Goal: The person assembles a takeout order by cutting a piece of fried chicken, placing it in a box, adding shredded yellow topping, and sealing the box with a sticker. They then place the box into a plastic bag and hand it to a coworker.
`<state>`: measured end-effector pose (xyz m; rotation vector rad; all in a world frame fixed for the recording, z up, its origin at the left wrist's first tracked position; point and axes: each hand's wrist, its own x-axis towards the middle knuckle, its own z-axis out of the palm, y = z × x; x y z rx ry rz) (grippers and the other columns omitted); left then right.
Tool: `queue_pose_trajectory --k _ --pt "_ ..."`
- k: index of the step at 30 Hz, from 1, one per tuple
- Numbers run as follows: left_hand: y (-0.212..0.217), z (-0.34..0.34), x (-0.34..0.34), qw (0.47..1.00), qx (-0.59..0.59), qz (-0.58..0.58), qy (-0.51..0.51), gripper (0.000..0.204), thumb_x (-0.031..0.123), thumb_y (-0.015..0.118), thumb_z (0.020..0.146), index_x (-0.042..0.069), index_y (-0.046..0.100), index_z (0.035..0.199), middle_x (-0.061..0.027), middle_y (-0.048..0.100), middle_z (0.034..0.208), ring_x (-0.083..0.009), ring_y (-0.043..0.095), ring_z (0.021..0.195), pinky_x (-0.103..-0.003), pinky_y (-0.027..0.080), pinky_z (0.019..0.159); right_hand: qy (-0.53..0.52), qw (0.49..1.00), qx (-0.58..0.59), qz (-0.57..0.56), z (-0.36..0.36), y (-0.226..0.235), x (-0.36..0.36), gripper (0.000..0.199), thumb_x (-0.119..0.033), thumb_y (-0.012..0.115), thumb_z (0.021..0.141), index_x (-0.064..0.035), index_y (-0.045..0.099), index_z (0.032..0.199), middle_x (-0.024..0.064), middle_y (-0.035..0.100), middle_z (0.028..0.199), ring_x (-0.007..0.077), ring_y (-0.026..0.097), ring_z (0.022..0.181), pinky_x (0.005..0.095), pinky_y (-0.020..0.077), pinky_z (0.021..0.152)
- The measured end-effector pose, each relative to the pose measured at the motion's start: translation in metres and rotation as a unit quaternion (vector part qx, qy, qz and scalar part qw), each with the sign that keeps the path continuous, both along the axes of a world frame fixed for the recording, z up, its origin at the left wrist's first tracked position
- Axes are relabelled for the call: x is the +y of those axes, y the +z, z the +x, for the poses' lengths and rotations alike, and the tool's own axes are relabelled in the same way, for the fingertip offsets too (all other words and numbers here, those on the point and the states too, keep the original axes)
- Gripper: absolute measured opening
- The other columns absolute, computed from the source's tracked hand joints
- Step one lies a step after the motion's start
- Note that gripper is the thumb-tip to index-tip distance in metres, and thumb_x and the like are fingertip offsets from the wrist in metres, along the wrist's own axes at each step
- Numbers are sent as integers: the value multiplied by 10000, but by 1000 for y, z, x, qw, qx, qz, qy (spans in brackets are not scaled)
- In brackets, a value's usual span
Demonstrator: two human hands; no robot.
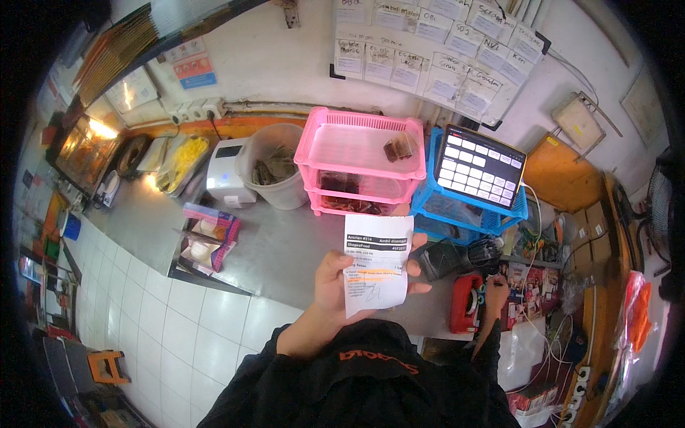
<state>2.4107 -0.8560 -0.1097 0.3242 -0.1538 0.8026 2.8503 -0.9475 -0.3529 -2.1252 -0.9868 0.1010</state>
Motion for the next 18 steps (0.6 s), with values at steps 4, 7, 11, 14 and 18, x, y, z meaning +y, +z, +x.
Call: queue_pose_trajectory --k 4,7,11,14,18 --pt "-2 15 0 1000 10 2 1 931 414 600 801 165 154 1580 -219 423 1474 -351 597 1087 -674 361 1051 53 997 -24 -41 29 -57 9 163 -123 675 836 30 625 864 107 626 719 218 591 653 367 475 668" --pt "-14 21 3 1000 4 12 10 902 396 588 805 117 197 1568 -232 398 1495 -363 596 1137 -659 373 1049 12 979 198 51 38 -69 16 246 -157 646 851 56 678 968 205 699 927 312 652 839 407 485 798" --pt "-48 8 15 996 56 -21 67 872 400 609 831 181 200 1570 -215 439 1457 -375 599 1120 -665 395 1030 19 992 95 75 43 -72 15 162 -124 622 885 33 657 863 49 622 717 139 570 703 318 449 657" --pt "-94 -23 36 980 107 -92 139 790 399 602 863 154 278 1540 -187 488 1423 -343 610 1128 -632 417 1026 22 988 96 118 51 -75 8 189 -154 627 876 26 680 861 80 646 754 182 572 718 331 456 713" --pt "-194 -67 84 905 324 -134 242 685 448 524 919 112 367 1495 -168 530 1402 -287 627 1102 -585 455 990 -11 983 142 117 56 -80 6 245 -221 692 794 23 690 819 139 649 750 303 574 711 391 472 779"
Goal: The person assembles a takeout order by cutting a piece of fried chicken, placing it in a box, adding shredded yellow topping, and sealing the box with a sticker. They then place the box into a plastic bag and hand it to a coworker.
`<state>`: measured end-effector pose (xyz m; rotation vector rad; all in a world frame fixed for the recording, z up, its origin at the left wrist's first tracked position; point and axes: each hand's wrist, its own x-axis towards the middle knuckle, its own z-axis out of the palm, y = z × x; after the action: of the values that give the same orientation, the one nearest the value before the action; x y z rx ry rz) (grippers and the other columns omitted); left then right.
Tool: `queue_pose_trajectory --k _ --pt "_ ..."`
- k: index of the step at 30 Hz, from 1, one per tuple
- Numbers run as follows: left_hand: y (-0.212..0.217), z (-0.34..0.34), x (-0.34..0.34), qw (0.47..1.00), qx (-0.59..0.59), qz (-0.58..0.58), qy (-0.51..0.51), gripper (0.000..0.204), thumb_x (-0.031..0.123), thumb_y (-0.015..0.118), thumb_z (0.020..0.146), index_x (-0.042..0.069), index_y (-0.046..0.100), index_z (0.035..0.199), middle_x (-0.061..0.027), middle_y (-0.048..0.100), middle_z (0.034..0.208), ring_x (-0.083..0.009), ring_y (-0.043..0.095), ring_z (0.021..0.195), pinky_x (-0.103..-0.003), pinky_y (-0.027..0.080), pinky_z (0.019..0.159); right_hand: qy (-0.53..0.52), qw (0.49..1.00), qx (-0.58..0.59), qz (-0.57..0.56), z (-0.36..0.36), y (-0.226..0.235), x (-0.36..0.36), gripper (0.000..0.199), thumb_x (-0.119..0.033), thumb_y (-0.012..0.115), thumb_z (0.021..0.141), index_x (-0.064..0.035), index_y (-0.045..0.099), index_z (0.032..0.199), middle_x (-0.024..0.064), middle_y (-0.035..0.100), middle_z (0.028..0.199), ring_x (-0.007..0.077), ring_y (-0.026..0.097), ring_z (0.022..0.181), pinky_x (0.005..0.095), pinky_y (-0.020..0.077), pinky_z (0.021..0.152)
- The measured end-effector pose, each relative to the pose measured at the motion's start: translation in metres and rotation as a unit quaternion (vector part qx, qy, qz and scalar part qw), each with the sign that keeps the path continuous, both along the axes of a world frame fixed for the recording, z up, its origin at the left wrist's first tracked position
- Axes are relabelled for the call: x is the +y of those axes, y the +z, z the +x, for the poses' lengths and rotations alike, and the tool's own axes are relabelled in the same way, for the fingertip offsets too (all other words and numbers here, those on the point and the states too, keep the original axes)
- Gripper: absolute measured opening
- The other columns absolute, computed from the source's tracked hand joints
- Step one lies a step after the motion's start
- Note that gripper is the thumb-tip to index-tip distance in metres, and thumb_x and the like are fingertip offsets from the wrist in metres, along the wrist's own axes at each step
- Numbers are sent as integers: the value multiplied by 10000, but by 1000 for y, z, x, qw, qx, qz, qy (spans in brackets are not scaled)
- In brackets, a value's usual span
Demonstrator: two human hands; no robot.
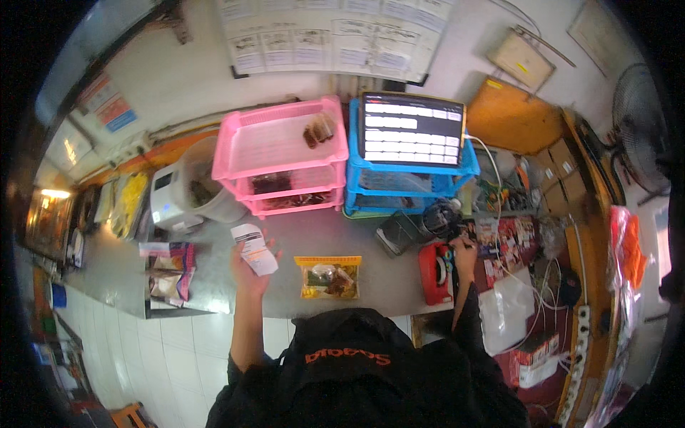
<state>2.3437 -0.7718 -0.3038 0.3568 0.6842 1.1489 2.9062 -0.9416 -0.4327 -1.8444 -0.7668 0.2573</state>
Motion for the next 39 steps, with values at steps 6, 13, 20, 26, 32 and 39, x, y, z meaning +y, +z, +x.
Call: queue_pose_trajectory --k 6,13,20,26,32,39 --pt "-159 -8 79 975 69 29 -211 710 581 513 930 146 401 1479 -125 526 1395 -227 525 1220 -451 425 1017 58 985 -96 -127 -15 18 11 281 -266 721 767 11 689 739 143 612 659 315 590 677 397 478 723" --pt "-205 -45 12 883 464 -49 61 500 370 525 996 12 517 1345 -119 567 1309 -221 522 1209 -359 390 1050 21 991 -33 -125 -38 38 -5 368 -293 804 770 -12 705 984 86 663 731 194 620 687 342 478 649" --pt "-169 4 -38 683 601 415 17 589 122 732 820 25 483 1344 -141 621 1222 -244 608 1087 -359 492 918 103 990 -94 -14 -180 44 4 491 -7 730 695 -82 620 1168 56 614 935 215 614 854 341 506 761" --pt "-131 71 -29 762 595 240 -83 727 210 824 756 5 460 1350 -163 634 1167 -297 662 1008 -383 537 831 179 973 14 -145 -315 13 72 760 -325 855 727 -34 467 1311 184 645 1158 331 640 1069 423 519 884" --pt "-146 43 -24 813 494 306 11 611 151 691 821 26 481 1381 -197 669 1026 -299 677 848 -400 526 673 145 989 -17 -15 -301 0 58 573 -253 769 825 -5 505 1269 164 668 1048 289 672 909 404 535 774" --pt "-153 -3 -21 774 493 392 -59 326 25 527 889 29 576 1212 -216 680 1070 -326 693 897 -401 530 798 53 820 565 -71 -272 -13 30 370 -191 625 912 -9 562 1227 104 583 1056 243 605 899 379 521 765"
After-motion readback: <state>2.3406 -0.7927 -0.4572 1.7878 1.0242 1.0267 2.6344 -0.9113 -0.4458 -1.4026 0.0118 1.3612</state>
